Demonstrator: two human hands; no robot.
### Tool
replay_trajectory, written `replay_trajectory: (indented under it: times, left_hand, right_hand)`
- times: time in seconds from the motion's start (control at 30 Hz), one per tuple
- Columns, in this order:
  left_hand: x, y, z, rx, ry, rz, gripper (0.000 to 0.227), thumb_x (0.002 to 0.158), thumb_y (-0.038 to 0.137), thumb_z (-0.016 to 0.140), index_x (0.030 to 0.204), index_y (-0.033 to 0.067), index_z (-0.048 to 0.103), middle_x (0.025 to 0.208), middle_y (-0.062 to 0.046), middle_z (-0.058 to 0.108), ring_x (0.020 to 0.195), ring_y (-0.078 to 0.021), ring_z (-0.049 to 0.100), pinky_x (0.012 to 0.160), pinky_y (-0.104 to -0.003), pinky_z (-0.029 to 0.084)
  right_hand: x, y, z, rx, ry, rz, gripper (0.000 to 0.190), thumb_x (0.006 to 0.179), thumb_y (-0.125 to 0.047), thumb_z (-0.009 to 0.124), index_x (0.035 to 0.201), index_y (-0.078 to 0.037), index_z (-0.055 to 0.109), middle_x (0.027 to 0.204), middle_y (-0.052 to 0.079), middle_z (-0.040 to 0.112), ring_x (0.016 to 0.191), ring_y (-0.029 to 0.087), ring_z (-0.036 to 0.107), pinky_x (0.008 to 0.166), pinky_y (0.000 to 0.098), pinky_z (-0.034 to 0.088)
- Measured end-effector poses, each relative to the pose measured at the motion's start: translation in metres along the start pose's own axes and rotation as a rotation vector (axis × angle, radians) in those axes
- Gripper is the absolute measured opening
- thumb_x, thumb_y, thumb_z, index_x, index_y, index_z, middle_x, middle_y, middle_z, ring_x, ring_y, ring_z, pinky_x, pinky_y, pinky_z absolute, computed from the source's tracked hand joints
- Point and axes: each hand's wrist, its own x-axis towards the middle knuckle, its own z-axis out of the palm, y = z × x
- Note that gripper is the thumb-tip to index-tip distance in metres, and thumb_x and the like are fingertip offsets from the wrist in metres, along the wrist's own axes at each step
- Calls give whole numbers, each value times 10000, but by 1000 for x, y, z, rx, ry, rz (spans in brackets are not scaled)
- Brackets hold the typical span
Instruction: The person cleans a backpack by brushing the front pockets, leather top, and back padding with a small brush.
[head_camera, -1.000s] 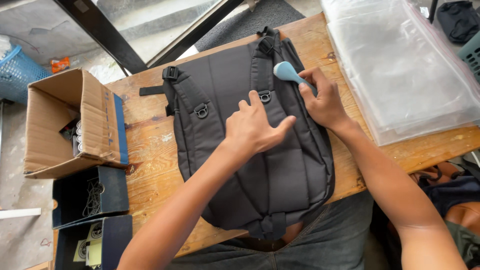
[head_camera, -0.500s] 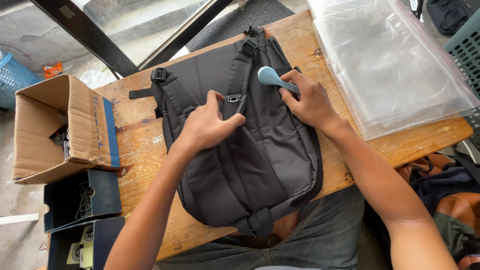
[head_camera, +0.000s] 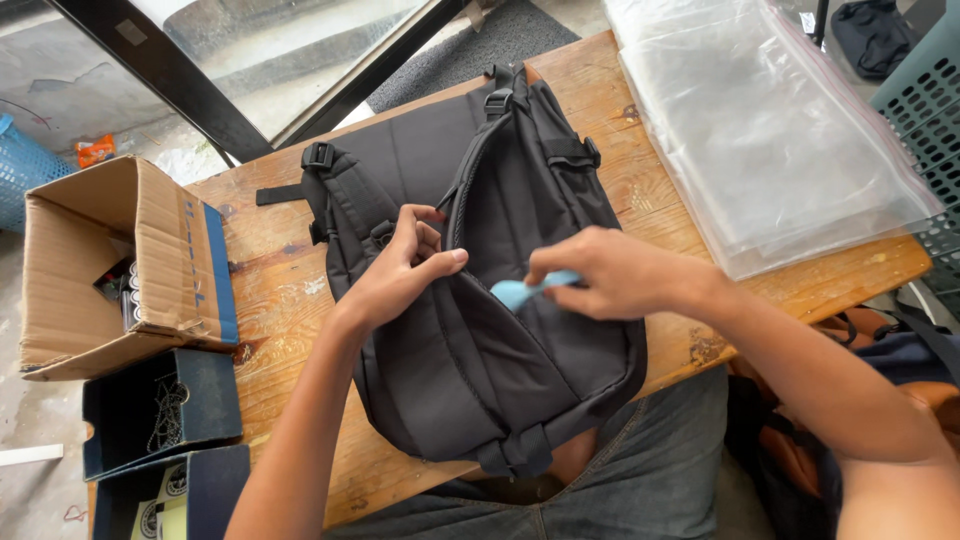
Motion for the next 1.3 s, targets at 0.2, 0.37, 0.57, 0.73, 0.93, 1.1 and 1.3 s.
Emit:
replay_trajectory:
  times: [0.2,0.37,0.57,0.73,0.93,1.1,1.3]
  left_hand:
    - [1,-9,7,52,12,67,706,860,483,743,1386,152,409,1001,-46,584,978,-169,611,983,-326,372]
    - [-3,-1,9,108,24,29,714,846,518,739,1377,172,409,1039,-36,613,1009,-180,616,1049,-341,320]
    - [-15,34,12,206,57,-111,629,814,536,677,1311,231,442,1004,36,532,964,-120,488,984,-282,358]
    - [-16,25,11,172,39,-91,695,814,559,704,1350,224,414,1042,8,558,1029,-168,514,1041,-327,325]
    - [-15,20,14,175,36,-57,764,816,592,738,1382,230,376,1053,-21,588,1062,-205,524,1086,-362,300]
    - [-13,19,17,203,45,-40,767,809,616,728,1361,214,377,1024,-27,598,1035,-198,529,1089,-354,272]
    - [-8,30,30,241,92,-54,790,808,672,717,1348,210,370,1017,-17,608,1039,-200,529,1064,-343,260]
  right_hand:
    - [32,79,-24,-796,367,149,299,933,-183,568,1202,-263,668,823,83,677,714,357,715,677,505,589]
    - [42,25,-42,-332,346,138,225,891,-228,656,1112,-213,697,877,194,729,879,516,685,766,633,528]
    - [57,114,-92,-844,459,308,201,964,-88,600,1153,-89,670,816,146,676,679,396,652,524,519,510]
    - [19,59,-80,97,377,324,134,951,-65,671,1081,-67,638,815,55,649,683,134,533,621,302,426]
    - [-10,135,-67,-335,596,331,176,976,-199,720,1145,-155,695,901,135,736,817,324,714,696,441,540]
    - [-9,76,-50,141,587,340,242,942,-86,712,1175,-136,669,963,94,755,826,172,678,727,351,540]
    - [-17,115,-52,-416,646,327,125,1019,-186,706,1131,-134,688,880,101,741,751,266,716,653,414,565]
